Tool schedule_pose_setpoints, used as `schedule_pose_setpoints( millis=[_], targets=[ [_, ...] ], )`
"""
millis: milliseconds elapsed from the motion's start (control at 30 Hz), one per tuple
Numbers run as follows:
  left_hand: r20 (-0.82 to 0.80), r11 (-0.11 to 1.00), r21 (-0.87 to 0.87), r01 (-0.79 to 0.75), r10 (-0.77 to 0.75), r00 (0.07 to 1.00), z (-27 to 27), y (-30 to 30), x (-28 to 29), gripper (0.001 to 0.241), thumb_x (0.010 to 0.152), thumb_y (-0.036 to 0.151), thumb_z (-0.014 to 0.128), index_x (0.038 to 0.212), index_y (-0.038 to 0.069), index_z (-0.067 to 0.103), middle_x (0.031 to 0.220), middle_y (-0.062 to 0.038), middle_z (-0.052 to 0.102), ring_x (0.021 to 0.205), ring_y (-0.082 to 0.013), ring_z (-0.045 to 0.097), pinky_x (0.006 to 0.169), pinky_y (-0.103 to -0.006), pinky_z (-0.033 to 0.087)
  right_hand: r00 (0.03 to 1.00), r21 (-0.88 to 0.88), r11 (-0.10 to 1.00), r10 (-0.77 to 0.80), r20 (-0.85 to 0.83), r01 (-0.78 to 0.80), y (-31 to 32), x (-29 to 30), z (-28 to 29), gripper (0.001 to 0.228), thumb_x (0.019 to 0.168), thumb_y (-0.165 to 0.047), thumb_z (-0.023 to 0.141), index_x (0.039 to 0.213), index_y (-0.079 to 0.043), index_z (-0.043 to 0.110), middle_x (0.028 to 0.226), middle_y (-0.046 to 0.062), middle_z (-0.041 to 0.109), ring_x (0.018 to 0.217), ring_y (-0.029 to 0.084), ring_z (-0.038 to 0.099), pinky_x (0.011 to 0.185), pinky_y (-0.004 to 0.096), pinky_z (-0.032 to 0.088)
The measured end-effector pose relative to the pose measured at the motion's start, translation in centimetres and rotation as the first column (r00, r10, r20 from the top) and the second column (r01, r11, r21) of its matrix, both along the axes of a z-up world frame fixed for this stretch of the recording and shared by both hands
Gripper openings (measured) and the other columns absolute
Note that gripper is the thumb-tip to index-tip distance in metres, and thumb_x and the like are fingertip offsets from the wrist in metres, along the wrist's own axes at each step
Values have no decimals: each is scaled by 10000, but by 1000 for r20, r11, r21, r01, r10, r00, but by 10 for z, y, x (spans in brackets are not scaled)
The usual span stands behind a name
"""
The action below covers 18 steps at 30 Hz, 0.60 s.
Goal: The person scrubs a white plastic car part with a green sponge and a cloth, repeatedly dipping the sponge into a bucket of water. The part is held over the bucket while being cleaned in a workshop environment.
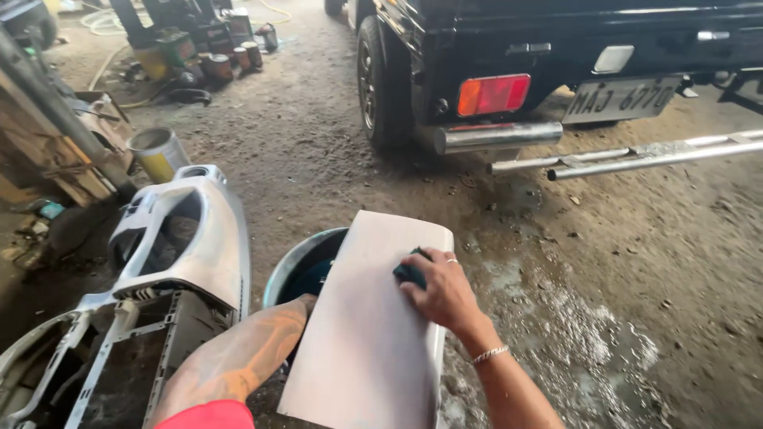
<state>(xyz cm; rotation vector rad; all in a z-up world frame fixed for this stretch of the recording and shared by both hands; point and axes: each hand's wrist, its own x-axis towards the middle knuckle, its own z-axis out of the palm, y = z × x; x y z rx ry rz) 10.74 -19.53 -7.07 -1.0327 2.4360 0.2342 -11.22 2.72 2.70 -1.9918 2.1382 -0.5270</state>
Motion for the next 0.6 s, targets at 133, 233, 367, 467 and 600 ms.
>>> schedule_pose_setpoints(
  millis=[133, 233, 367, 467, 600],
  targets=[
    [-29, 999, 31, -20, 20, 999, 50, 9, 8, 458, 865, 206, 545, 1307, 179, 662, 1324, -110, 667, 1233, -304, 635, 997, -421, 530, 990, -201, 979, -15, 140, 44, 15, 6, -16, 406, 863, -321, 719, 1265, -278, 688, 1458, 167, 533, 1211, 486, 504, 999, 618, 412],
    [-74, 995, 83, -63, 69, 995, 85, 28, 28, 513, 839, 221, 540, 1340, 170, 638, 1380, -113, 639, 1290, -302, 603, 1058, -397, 507, 974, -171, 971, 187, 125, -165, 60, 34, -3, 397, 852, -238, 706, 1247, -260, 673, 1462, 161, 521, 1191, 453, 490, 957, 621, 433],
    [-144, 979, -28, -201, 195, 970, 148, 66, 61, 307, 981, 440, 497, 1139, 193, 587, 1262, -89, 683, 1149, -359, 655, 907, -497, 521, 919, -129, 910, 394, -19, -394, 78, 42, 5, 389, 876, -261, 758, 1260, -258, 702, 1450, 134, 557, 1147, 388, 542, 926, 594, 490],
    [-428, 946, -106, -306, 234, 873, 181, 72, 72, 563, 793, 614, 787, 872, 92, 593, 910, -119, 643, 858, -348, 640, 659, -517, 443, 995, -76, 992, 96, -6, -96, 39, 15, 10, 370, 862, -274, 740, 1230, -261, 698, 1474, 91, 566, 1172, 469, 570, 963, 626, 514],
    [-763, 943, -168, -289, 61, 643, 149, 61, 44, 391, 662, 371, 883, 949, 203, 678, 1065, -43, 701, 1058, -318, 697, 837, -449, 579, 996, -132, 990, 37, -81, -47, 36, 14, -8, 418, 875, -389, 691, 1286, -319, 665, 1378, 147, 591, 1194, 424, 600, 924, 521, 527]
  ],
)
